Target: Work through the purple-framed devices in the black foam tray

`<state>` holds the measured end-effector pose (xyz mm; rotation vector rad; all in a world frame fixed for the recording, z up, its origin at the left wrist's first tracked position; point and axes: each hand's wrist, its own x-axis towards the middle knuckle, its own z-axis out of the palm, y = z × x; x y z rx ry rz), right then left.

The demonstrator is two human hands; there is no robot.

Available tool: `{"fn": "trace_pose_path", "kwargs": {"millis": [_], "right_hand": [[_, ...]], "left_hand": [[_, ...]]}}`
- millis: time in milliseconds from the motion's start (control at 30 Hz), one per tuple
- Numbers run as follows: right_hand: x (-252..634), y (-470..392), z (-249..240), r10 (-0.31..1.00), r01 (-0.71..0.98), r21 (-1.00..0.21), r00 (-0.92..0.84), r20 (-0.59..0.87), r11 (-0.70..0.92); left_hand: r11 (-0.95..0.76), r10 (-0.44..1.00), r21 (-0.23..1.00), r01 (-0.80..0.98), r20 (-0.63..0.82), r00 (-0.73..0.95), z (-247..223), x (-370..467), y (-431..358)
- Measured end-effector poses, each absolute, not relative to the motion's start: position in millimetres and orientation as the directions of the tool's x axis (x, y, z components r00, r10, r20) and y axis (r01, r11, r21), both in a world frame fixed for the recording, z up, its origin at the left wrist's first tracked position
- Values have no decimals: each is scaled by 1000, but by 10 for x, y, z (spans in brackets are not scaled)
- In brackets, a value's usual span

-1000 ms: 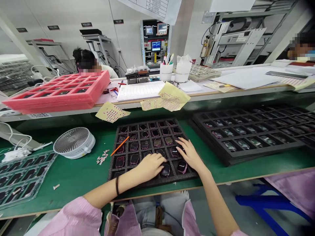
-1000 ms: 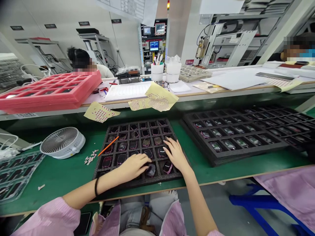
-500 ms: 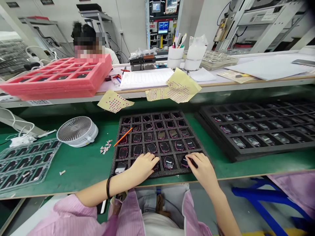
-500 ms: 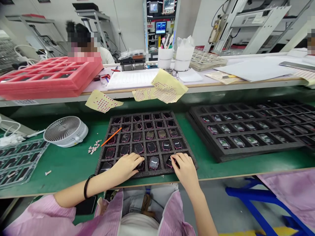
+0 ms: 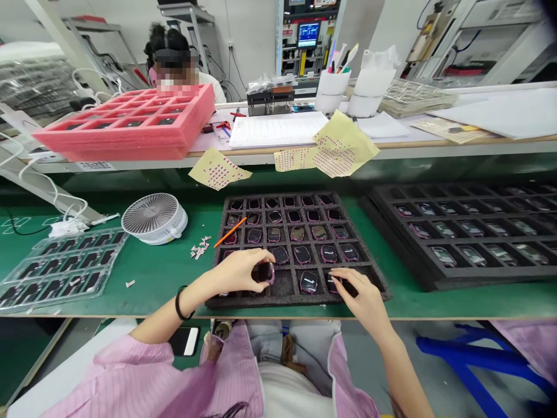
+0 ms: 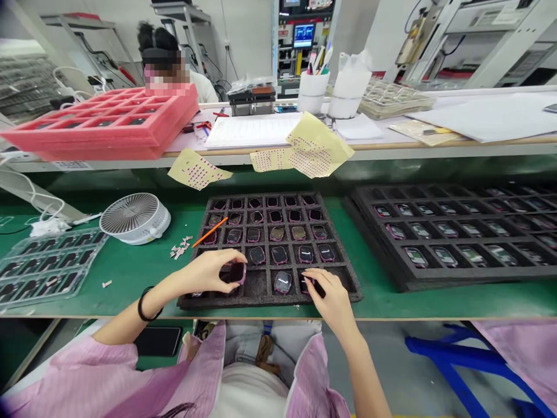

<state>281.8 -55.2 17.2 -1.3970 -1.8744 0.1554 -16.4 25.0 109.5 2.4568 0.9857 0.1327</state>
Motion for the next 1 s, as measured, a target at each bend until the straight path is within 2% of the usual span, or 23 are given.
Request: {"fn": "trace_pose_path", "kwargs": {"millis": [100,200,333,400,533,700,767,867,1000], "right_hand": [[2787,-526,165,874,669,-620,-95,477,411],[2777,-504,140,888,673,-640,-55,457,371],[2788,-502,108,865,755,-552,-41,500,355],[2802,-511,104,841,792,-488,-58,538,367],[2848,-537,103,817,820,-433,-71,572,375],[2880,-535,85,803,822,-422,-70,592,383],[2877,-518,77,799,826,-421,-58,599,375],[2867,-495,69,786,830,-407,-60,616,382],[2856,-492,68,780,833,-396,-65,622,385]], "left_hand": [[-645,663,355,676,-181,727,1077,-330,193],[-655,688,231,719,-209,695,968,-310,66],[-566,786,3,824,-300,541,907,-88,-86],[-518,810,-38,854,-343,476,916,1,-114],[-483,829,46,874,-296,474,911,-13,-90],[-400,858,373,837,-168,485,998,-309,-15],[-362,882,458,812,-115,458,1073,-432,7],[-348,891,455,819,-109,440,1108,-533,17],[-508,766,434,744,-166,620,977,-506,1]]}}
